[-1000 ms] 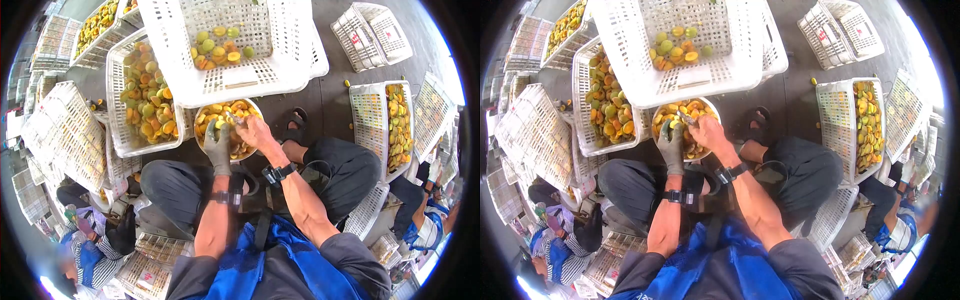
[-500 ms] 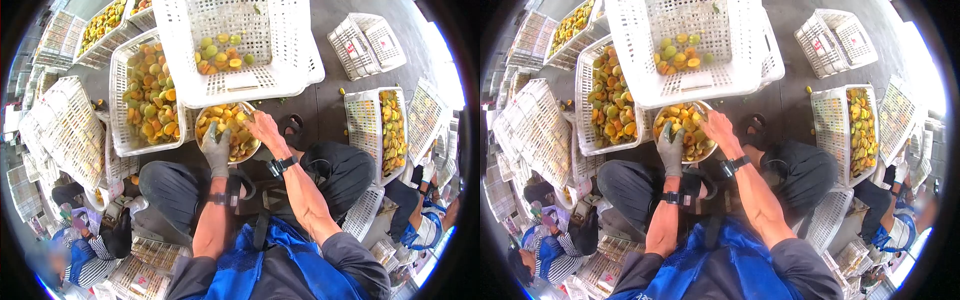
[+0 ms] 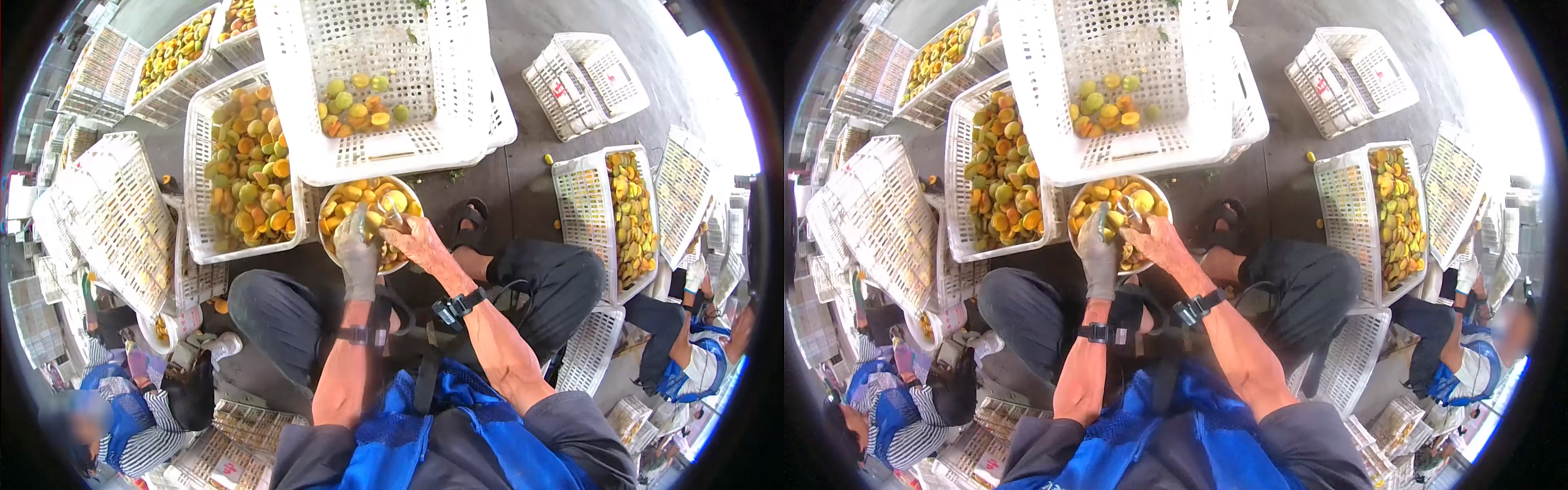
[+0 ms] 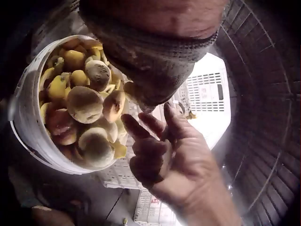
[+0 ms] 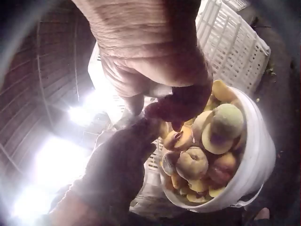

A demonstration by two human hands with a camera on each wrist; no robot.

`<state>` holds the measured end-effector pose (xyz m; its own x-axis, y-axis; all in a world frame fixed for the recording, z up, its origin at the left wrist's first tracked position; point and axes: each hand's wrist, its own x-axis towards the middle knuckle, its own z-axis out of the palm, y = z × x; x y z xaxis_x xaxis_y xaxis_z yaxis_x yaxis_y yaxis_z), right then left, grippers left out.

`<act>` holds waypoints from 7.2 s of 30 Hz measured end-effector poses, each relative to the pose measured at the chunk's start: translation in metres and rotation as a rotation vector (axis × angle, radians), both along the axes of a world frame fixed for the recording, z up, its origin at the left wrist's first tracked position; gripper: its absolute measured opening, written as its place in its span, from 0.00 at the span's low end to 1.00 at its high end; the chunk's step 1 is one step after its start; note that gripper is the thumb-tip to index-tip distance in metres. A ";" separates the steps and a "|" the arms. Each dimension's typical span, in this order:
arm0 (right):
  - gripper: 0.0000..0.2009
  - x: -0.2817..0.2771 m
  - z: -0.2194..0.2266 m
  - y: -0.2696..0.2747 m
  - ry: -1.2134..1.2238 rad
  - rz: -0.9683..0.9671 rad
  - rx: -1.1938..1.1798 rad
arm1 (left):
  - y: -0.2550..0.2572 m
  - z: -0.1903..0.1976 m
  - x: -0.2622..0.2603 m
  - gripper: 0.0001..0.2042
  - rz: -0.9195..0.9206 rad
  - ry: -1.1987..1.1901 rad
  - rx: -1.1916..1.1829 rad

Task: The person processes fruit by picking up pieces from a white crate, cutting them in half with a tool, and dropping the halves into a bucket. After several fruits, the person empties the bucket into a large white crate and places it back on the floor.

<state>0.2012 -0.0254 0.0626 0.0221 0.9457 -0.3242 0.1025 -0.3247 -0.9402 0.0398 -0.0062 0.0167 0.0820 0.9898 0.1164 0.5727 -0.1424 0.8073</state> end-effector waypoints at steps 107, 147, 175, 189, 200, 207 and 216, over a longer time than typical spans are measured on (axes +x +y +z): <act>0.22 -0.036 -0.049 -0.055 -0.788 0.283 0.243 | 0.033 0.026 0.006 0.22 0.289 -1.053 -0.787; 0.10 -0.006 -0.007 -0.016 0.275 0.033 -0.401 | 0.096 0.057 -0.068 0.19 0.511 -0.675 -0.287; 0.09 0.000 0.000 -0.036 0.329 -0.062 -0.165 | 0.019 0.027 -0.053 0.21 -0.045 -0.124 -0.529; 0.14 -0.003 0.027 -0.028 0.164 0.040 -0.142 | 0.015 0.069 -0.008 0.18 -0.077 -0.829 -0.705; 0.10 -0.028 -0.033 -0.034 -0.067 0.055 0.186 | 0.008 0.029 0.005 0.21 0.169 -0.938 -0.556; 0.08 -0.039 -0.036 -0.042 -0.356 0.023 0.261 | 0.005 0.025 0.016 0.23 0.298 -0.901 -0.472; 0.10 -0.050 -0.029 -0.045 -0.317 0.161 0.170 | 0.007 0.012 0.005 0.27 0.331 -0.698 -0.479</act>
<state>0.1511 -0.0708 0.0337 -0.0573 0.9849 -0.1636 0.4330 -0.1232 -0.8929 0.0447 0.0006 0.0290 -0.1499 0.9056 -0.3969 -0.1169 0.3823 0.9166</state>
